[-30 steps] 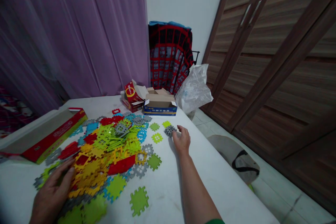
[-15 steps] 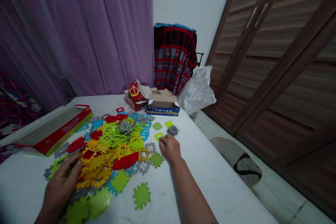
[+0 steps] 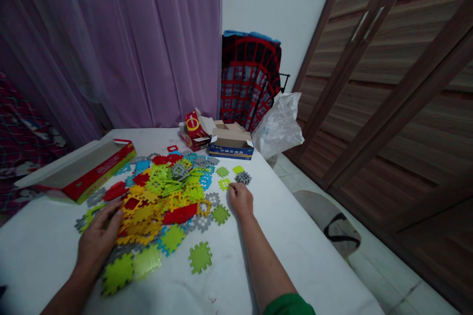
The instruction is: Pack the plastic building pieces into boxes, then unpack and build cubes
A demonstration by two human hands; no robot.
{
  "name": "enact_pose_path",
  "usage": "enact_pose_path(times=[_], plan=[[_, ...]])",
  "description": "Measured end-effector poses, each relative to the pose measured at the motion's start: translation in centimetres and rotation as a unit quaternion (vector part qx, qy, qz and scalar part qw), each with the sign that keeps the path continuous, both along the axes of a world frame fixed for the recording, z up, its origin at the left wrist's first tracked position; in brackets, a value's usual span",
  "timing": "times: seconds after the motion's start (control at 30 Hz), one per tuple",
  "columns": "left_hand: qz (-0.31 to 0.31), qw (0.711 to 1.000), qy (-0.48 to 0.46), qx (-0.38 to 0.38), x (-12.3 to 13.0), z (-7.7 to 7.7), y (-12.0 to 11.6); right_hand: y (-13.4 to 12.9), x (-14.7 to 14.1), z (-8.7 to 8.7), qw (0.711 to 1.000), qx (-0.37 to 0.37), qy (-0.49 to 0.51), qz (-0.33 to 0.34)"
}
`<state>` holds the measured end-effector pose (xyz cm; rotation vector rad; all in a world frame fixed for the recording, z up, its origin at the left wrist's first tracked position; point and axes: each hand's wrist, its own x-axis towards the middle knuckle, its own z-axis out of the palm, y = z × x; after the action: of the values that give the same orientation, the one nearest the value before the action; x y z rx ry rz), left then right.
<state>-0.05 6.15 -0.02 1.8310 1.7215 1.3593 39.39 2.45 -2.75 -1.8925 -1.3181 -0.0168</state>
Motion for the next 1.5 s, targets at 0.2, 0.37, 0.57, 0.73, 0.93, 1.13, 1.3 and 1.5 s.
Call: enact_pose_path(times=[0.2,0.37,0.57,0.73,0.93,1.13,1.3,1.5], plan=[[-0.012,0.999,0.000,0.031,0.3,0.3,-0.2,-1.4,-1.4,-0.7,0.998,0.044,0.047,0.016],[-0.002,0.999,-0.004,0.044,0.3,0.0,-0.1,-3.7,-4.3,-0.4,0.993,0.092,0.061,0.043],[-0.011,0.999,0.009,0.050,-0.1,-0.2,-0.9,-6.2,-6.5,-0.3,0.987,0.123,0.007,0.099],[-0.048,0.997,0.043,0.044,-0.8,-0.9,-2.4,-7.7,-7.1,-1.0,0.985,0.092,-0.042,0.139],[-0.106,0.985,0.135,0.028,-0.7,-1.4,-6.4,-10.4,-7.1,-1.3,0.978,0.013,-0.103,0.183],[-0.148,0.933,0.318,-0.081,-0.2,-0.8,-9.3,-12.0,-7.4,-0.4,0.955,-0.066,-0.182,0.226],[-0.129,0.929,0.330,-0.109,1.0,0.1,-8.5,-9.8,-8.8,1.1,0.945,-0.128,-0.190,0.233],[-0.134,0.915,0.357,-0.134,3.4,1.0,-6.2,-4.7,-11.3,1.9,0.944,-0.137,-0.156,0.257]])
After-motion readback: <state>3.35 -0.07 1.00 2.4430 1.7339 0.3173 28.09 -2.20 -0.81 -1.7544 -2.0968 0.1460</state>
